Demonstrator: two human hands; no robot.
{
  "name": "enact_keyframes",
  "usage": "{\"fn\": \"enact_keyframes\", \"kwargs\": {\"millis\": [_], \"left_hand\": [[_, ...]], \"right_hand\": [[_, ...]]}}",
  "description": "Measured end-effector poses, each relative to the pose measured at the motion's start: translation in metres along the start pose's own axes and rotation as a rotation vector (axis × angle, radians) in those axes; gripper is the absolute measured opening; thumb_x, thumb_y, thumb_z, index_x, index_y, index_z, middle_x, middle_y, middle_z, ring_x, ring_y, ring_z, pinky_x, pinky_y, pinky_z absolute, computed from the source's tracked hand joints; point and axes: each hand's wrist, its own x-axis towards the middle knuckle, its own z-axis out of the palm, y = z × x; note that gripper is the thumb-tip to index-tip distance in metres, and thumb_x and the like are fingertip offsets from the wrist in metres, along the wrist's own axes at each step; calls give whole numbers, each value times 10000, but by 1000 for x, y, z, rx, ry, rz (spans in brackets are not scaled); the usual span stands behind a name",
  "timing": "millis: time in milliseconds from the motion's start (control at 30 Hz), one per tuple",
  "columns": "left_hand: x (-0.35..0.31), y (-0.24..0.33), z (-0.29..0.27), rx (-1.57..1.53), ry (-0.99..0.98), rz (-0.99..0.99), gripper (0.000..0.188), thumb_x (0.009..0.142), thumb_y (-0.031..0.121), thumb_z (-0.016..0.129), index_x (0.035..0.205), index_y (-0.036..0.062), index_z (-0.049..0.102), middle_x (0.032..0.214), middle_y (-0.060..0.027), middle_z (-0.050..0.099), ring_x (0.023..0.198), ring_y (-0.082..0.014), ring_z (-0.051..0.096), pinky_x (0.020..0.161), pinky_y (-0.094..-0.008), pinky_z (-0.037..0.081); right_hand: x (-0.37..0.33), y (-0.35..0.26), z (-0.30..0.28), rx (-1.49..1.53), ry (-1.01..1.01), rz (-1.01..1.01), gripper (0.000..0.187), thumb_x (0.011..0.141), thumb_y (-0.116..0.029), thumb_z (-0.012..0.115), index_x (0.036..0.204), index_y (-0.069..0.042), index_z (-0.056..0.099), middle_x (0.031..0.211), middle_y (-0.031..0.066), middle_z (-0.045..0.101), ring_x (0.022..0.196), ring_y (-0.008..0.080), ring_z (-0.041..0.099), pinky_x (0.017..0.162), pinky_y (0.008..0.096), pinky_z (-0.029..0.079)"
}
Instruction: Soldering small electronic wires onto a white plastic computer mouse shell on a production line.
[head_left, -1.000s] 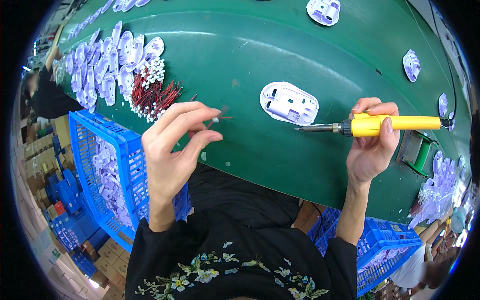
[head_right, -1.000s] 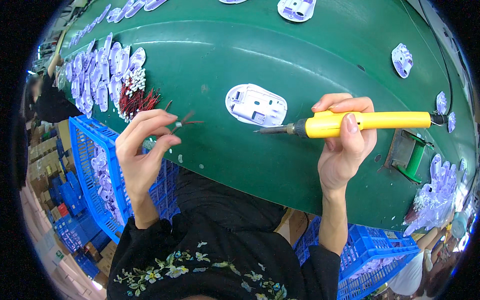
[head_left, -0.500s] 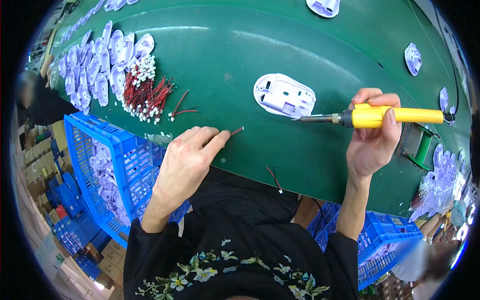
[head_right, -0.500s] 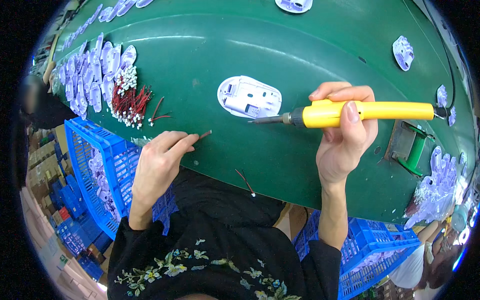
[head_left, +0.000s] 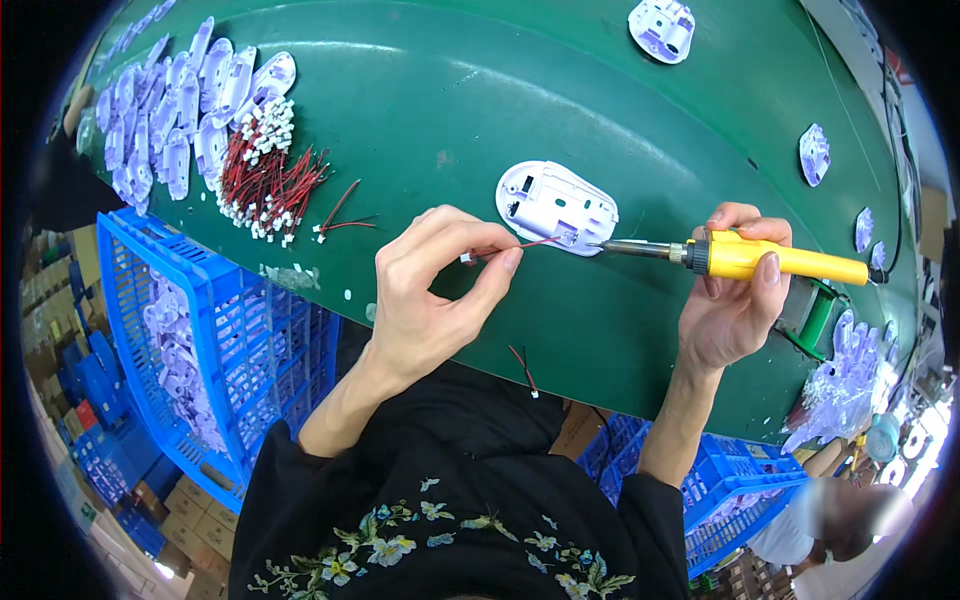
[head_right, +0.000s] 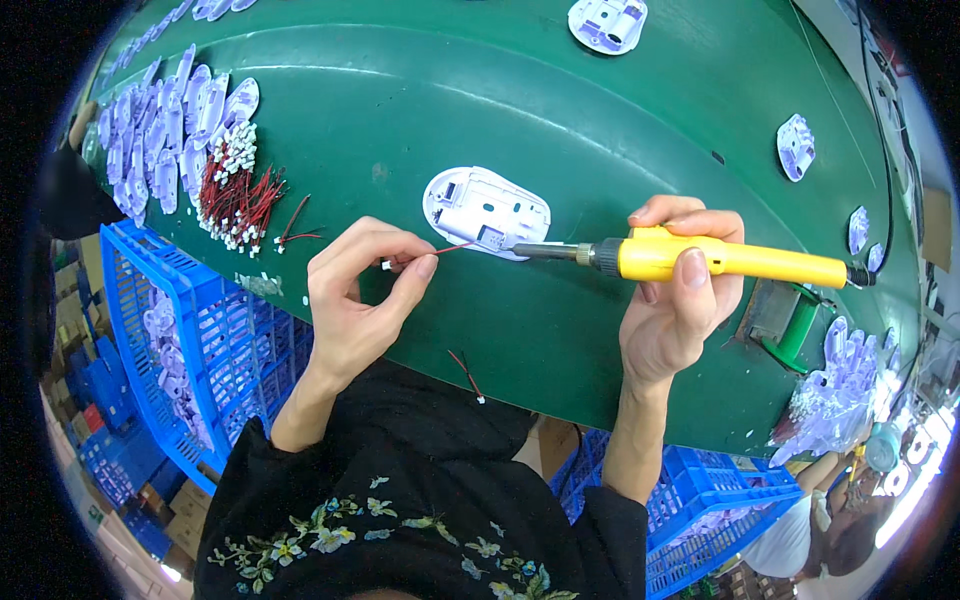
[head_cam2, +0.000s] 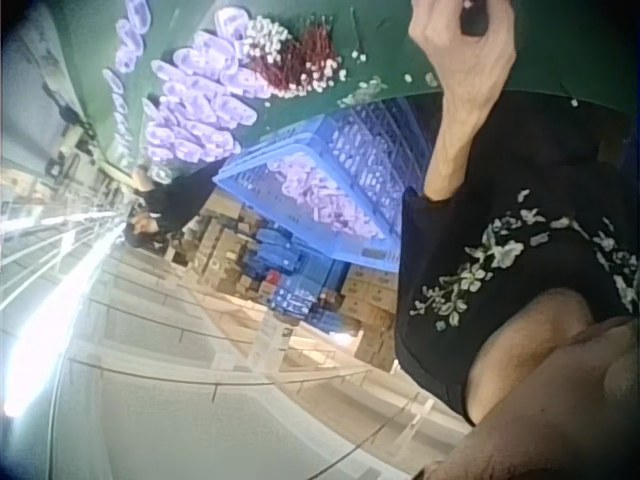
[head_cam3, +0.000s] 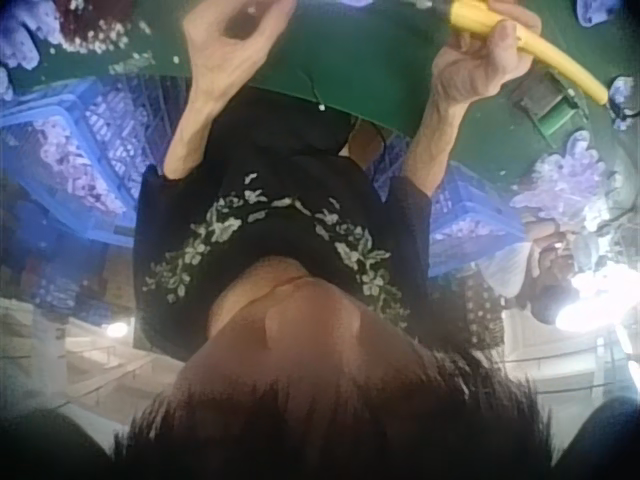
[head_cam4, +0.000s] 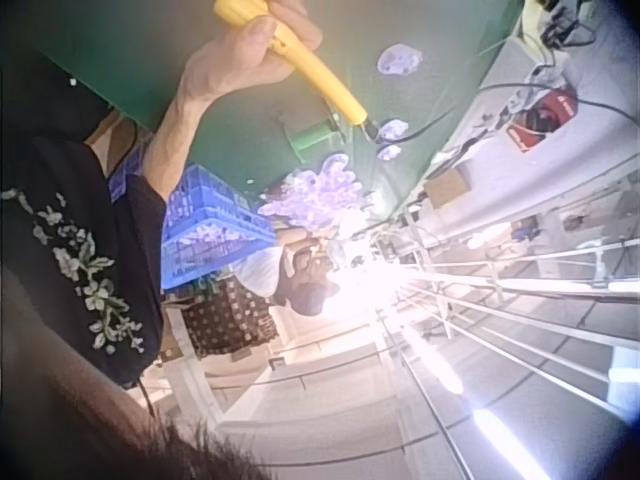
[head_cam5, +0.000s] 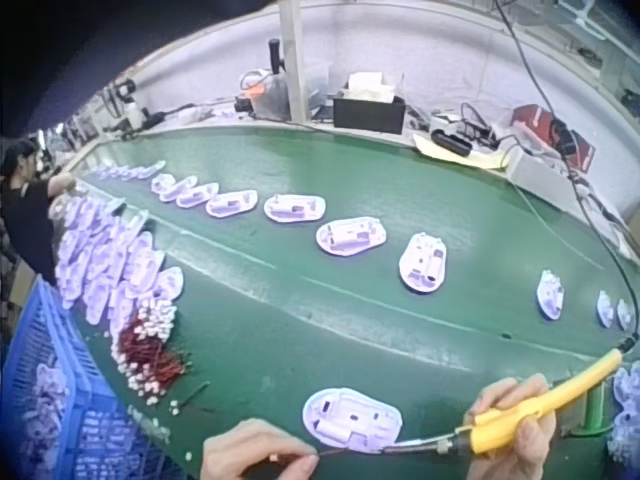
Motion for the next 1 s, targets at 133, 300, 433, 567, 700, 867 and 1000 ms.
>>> {"fn": "enact_keyframes", "kwargs": {"millis": [133, 300, 433, 567, 700, 867, 1000], "left_hand": [[-1, -9, 8, 9, 63, -11, 113, 736, -61, 735, 832, -9, 710, 835, -57, 626, 764, -130, 585, 672, -267, 447], [0, -5, 11, 300, 98, 5, 150, 663, 31, 776, 791, 54, 701, 916, -40, 571, 962, -187, 555, 821, -339, 370], [0, -10, 13, 389, 57, 115, 177, 659, 63, 779, 801, 109, 685, 961, -22, 597, 1005, -212, 548, 867, -363, 305], [-2, -11, 10, 395, 62, 232, 181, 710, 20, 758, 848, 85, 662, 889, 4, 649, 907, -200, 602, 848, -352, 320], [-3, -11, 10, 251, 1, 168, 169, 723, 9, 751, 849, 77, 661, 837, -1, 633, 882, -202, 595, 825, -340, 338], [-2, -12, 19, 314, 46, 64, 152, 747, 40, 746, 870, 80, 667, 917, -36, 564, 976, -228, 542, 862, -357, 322], [-6, -15, 26, 387, 80, 62, 144, 756, 87, 751, 879, 96, 677, 1100, -88, 500, 1138, -273, 464, 922, -396, 283]], "right_hand": [[3, 0, 0, -18, 40, -15, 309, 899, -277, 573, 1012, 2, 508, 959, 232, 583, 572, 86, 420, 520, 173, 344], [5, 5, 1, -28, 33, 8, 303, 904, -273, 562, 1012, 4, 506, 947, 230, 578, 562, 86, 416, 520, 176, 344], [6, 5, 0, -37, 40, 17, 299, 911, -276, 549, 1013, 2, 506, 940, 228, 575, 564, 87, 418, 522, 178, 345], [6, 6, 3, -39, 36, 26, 295, 913, -274, 545, 1013, 0, 506, 944, 228, 573, 571, 91, 426, 524, 180, 348], [7, 7, 3, -42, 18, 28, 295, 913, -275, 544, 1012, 0, 506, 942, 228, 572, 583, 96, 438, 527, 181, 353], [7, 8, 4, -50, 26, 41, 299, 905, -281, 546, 1002, -1, 509, 936, 228, 576, 572, 97, 434, 526, 182, 356], [6, 10, 4, -57, 38, 45, 296, 902, -279, 548, 997, -1, 512, 931, 228, 579, 561, 95, 428, 522, 180, 353]]}}
